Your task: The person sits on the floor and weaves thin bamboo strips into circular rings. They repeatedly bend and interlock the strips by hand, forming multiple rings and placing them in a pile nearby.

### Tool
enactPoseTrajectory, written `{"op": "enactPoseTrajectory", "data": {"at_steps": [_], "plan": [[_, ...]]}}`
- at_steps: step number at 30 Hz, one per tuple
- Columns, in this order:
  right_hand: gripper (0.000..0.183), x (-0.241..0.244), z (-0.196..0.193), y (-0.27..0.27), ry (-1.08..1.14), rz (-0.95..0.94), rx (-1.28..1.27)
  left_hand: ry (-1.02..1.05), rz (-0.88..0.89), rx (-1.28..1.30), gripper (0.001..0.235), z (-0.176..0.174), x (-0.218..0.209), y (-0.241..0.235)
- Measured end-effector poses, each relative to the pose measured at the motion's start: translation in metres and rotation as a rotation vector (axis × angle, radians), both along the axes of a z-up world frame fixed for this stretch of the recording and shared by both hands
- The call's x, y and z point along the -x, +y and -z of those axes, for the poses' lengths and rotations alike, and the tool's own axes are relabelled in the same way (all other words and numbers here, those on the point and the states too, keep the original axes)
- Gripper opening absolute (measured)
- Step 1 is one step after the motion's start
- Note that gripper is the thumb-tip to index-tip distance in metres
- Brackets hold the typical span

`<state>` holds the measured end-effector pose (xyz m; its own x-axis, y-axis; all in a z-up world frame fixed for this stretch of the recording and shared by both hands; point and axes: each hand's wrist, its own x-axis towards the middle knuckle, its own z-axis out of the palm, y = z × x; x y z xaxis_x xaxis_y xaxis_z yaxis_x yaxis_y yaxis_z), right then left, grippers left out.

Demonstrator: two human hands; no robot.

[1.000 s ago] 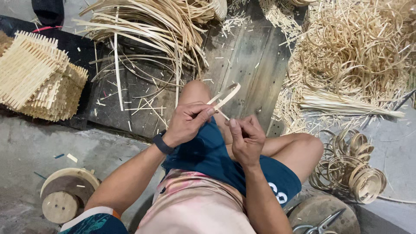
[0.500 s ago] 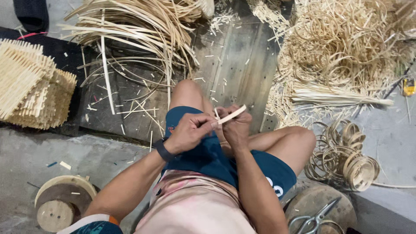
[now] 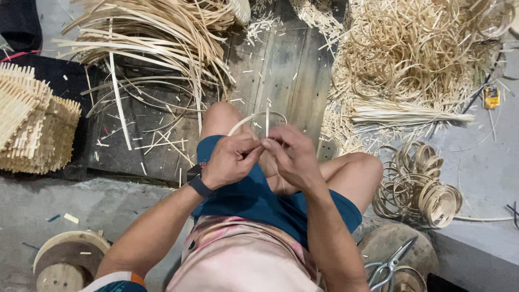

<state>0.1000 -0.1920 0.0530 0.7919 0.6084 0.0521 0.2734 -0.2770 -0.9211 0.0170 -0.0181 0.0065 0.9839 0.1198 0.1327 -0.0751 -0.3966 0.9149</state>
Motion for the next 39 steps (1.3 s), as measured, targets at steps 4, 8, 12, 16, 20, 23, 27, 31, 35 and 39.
{"op": "enactPoseTrajectory", "data": {"at_steps": [4, 8, 12, 16, 20, 23, 27, 31, 35, 39], "plan": [[0.010, 0.037, 0.023, -0.034, 0.237, -0.009, -0.314, 0.220, -0.056, 0.248, 0.021, 0.014, -0.003, 0.005], [0.010, 0.034, 0.083, -0.023, 0.696, 0.197, -0.762, 0.261, 0.217, 0.677, 0.024, 0.014, 0.004, -0.001], [0.023, 0.008, 0.129, -0.019, 0.231, 0.041, -0.403, 0.460, 0.416, 0.741, 0.024, 0.015, 0.010, -0.029], [0.029, -0.011, 0.135, -0.007, 0.984, -0.347, -0.748, 0.572, 0.404, 0.707, 0.022, 0.011, 0.009, -0.036], [0.023, 0.004, 0.094, -0.003, 0.609, 0.050, -0.226, 0.350, 0.143, 0.529, 0.021, 0.002, 0.006, -0.011], [0.010, 0.026, 0.049, -0.026, 0.349, 0.028, -0.234, 0.105, 0.085, 0.333, 0.017, 0.001, 0.005, 0.000], [0.032, 0.020, 0.010, -0.032, -0.343, 0.063, 0.058, -0.138, 0.124, -0.034, 0.011, 0.006, 0.001, -0.006], [0.014, 0.017, -0.006, -0.033, -0.335, -0.147, -0.060, 0.059, 0.170, 0.074, 0.010, 0.012, -0.011, -0.011], [0.007, 0.041, 0.015, -0.034, 0.100, 0.098, -0.249, 0.269, 0.064, 0.587, 0.023, 0.015, -0.004, -0.011], [0.011, 0.020, 0.071, -0.025, 1.001, 0.513, -0.748, 0.362, 0.444, 0.836, 0.026, 0.009, 0.003, -0.022]]}}
